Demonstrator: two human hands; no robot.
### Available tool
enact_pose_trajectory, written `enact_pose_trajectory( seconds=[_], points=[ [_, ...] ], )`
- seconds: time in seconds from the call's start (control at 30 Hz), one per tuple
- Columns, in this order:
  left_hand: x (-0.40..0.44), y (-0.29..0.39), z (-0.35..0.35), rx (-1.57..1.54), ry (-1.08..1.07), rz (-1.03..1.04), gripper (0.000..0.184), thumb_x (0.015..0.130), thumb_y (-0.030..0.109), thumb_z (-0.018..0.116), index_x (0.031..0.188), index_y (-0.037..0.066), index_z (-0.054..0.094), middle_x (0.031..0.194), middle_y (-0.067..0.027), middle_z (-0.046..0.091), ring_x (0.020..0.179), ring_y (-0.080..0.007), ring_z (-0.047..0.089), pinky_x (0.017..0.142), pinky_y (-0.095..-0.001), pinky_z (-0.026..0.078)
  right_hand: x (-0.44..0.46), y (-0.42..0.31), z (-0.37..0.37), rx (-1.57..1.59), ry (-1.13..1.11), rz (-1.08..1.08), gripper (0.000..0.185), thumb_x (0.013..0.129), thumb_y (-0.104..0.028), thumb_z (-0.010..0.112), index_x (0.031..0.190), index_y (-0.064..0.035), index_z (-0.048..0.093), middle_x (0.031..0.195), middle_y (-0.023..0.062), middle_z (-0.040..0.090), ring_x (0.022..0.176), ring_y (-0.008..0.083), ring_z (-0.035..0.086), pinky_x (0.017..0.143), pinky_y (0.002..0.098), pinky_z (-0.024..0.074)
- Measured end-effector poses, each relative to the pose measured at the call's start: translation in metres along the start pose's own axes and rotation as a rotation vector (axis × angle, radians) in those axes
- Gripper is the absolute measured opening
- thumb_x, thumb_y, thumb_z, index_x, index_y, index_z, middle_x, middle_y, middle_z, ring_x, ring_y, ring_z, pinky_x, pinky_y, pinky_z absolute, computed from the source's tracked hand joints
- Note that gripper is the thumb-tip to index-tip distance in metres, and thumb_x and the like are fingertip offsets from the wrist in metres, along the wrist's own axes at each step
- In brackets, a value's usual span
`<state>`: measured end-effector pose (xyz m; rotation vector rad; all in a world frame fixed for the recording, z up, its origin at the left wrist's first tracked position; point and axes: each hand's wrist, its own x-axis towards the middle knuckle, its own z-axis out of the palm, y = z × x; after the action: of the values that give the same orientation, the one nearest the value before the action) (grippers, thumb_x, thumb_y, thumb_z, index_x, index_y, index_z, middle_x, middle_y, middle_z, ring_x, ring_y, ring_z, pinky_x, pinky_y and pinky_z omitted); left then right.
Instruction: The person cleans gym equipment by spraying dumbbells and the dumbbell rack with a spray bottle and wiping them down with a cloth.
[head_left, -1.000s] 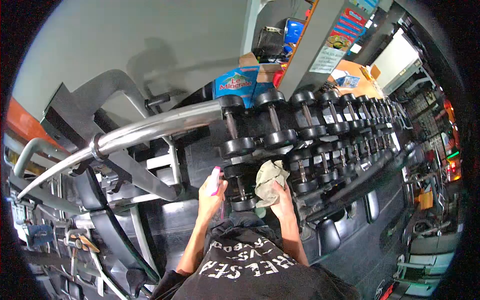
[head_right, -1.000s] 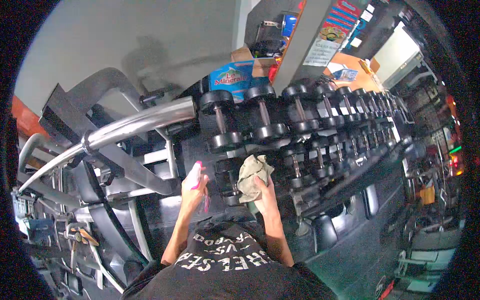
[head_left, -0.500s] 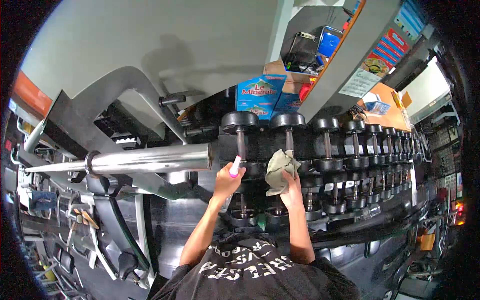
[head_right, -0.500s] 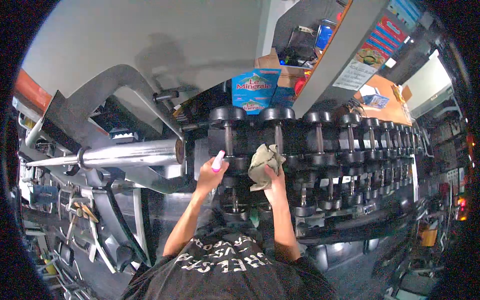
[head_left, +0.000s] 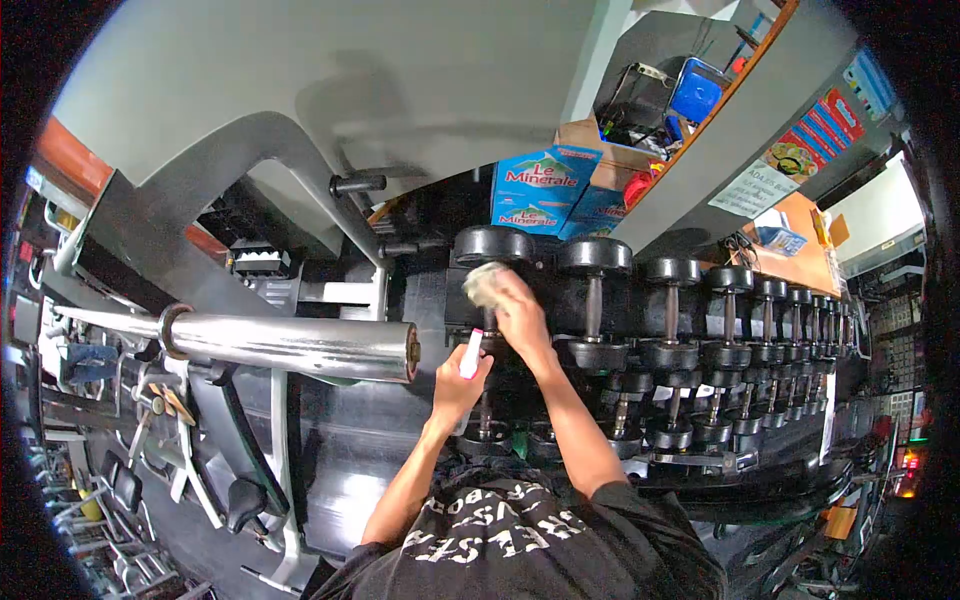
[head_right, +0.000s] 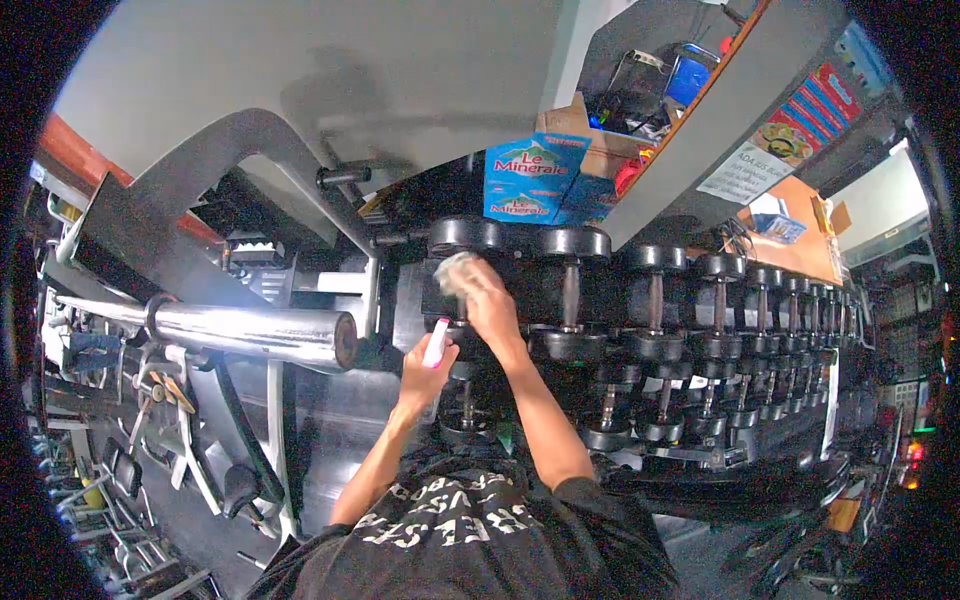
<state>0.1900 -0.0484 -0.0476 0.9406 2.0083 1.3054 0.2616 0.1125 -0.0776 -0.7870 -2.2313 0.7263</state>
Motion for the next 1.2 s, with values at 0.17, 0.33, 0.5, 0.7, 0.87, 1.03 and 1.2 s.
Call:
enact_pose_trajectory(
  seconds=[0.17, 0.33, 0.5, 0.7, 0.87, 1.03, 1.2],
  points=[
    [-0.017, -0.001, -0.017, -0.125, -0.109, -0.181, 0.019, 0.085, 0.021, 0.067, 0.094, 0.005, 0.061, 0.066, -0.0035, 0.059, 0.064, -0.0064, 0.053, 0.058, -0.0267, 0.044, 0.015, 0.003, -0.015, -0.022, -0.404, -0.185, 0.047, 0.072, 0.005, 0.058, 0.114, -0.0146, 0.063, 0.124, 0.0135, 0.058, 0.118, 0.0314, 0.052, 0.099, 0.0389, 0.0455],
    [-0.023, -0.010, -0.026, -0.157, -0.129, -0.196, 0.016, 0.087, 0.018, 0.065, 0.094, 0.005, 0.061, 0.075, -0.0037, 0.062, 0.072, -0.0068, 0.055, 0.064, -0.0258, 0.046, 0.025, 0.004, -0.049, 0.353, -0.961, 0.174, 0.037, 0.089, -0.017, 0.059, 0.124, -0.0100, 0.053, 0.116, 0.0183, 0.061, 0.106, 0.0333, 0.060, 0.089, 0.0396, 0.0489],
    [-0.024, 0.000, -0.035, -0.198, -0.130, -0.164, 0.016, 0.086, 0.017, 0.065, 0.096, 0.005, 0.061, 0.077, -0.0034, 0.062, 0.072, -0.0081, 0.055, 0.067, -0.0266, 0.047, 0.065, -0.017, -0.083, -0.111, -0.890, 0.398, 0.036, 0.086, -0.019, 0.057, 0.120, -0.0095, 0.057, 0.118, 0.0218, 0.059, 0.109, 0.0342, 0.058, 0.091, 0.0406, 0.0471],
    [-0.027, 0.001, -0.033, -0.195, -0.121, -0.175, 0.016, 0.085, 0.016, 0.065, 0.096, 0.005, 0.061, 0.076, -0.0036, 0.061, 0.072, -0.0087, 0.056, 0.066, -0.0275, 0.047, 0.033, -0.003, -0.024, -0.504, -0.114, -0.350, 0.037, 0.080, -0.013, 0.056, 0.114, -0.0232, 0.064, 0.130, 0.0015, 0.054, 0.112, 0.0277, 0.054, 0.083, 0.0363, 0.0549],
    [-0.027, 0.005, -0.027, -0.117, -0.156, -0.101, 0.016, 0.085, 0.015, 0.065, 0.095, 0.004, 0.060, 0.075, -0.0063, 0.061, 0.070, -0.0107, 0.056, 0.066, -0.0281, 0.047, 0.025, -0.002, -0.010, -0.378, -0.088, -0.556, 0.032, 0.078, -0.018, 0.057, 0.110, -0.0215, 0.064, 0.124, 0.0018, 0.055, 0.111, 0.0208, 0.053, 0.087, 0.0344, 0.0523],
    [-0.026, 0.009, -0.026, -0.158, -0.175, -0.112, 0.016, 0.085, 0.015, 0.065, 0.095, 0.003, 0.060, 0.076, -0.0071, 0.062, 0.070, -0.0114, 0.057, 0.066, -0.0287, 0.047, 0.036, 0.020, 0.031, -0.504, -0.302, -0.599, 0.025, 0.078, -0.019, 0.057, 0.099, -0.0172, 0.068, 0.112, 0.0051, 0.061, 0.111, 0.0215, 0.055, 0.097, 0.0387, 0.0436],
    [-0.032, 0.016, -0.042, -0.147, -0.135, -0.113, 0.016, 0.085, 0.014, 0.066, 0.096, 0.004, 0.060, 0.078, -0.0065, 0.062, 0.071, -0.0114, 0.057, 0.065, -0.0281, 0.047, 0.048, -0.002, 0.021, -0.442, -0.703, -0.383, 0.026, 0.075, -0.005, 0.058, 0.098, -0.0127, 0.067, 0.090, 0.0130, 0.063, 0.093, 0.0298, 0.062, 0.077, 0.0415, 0.0501]
  ],
)
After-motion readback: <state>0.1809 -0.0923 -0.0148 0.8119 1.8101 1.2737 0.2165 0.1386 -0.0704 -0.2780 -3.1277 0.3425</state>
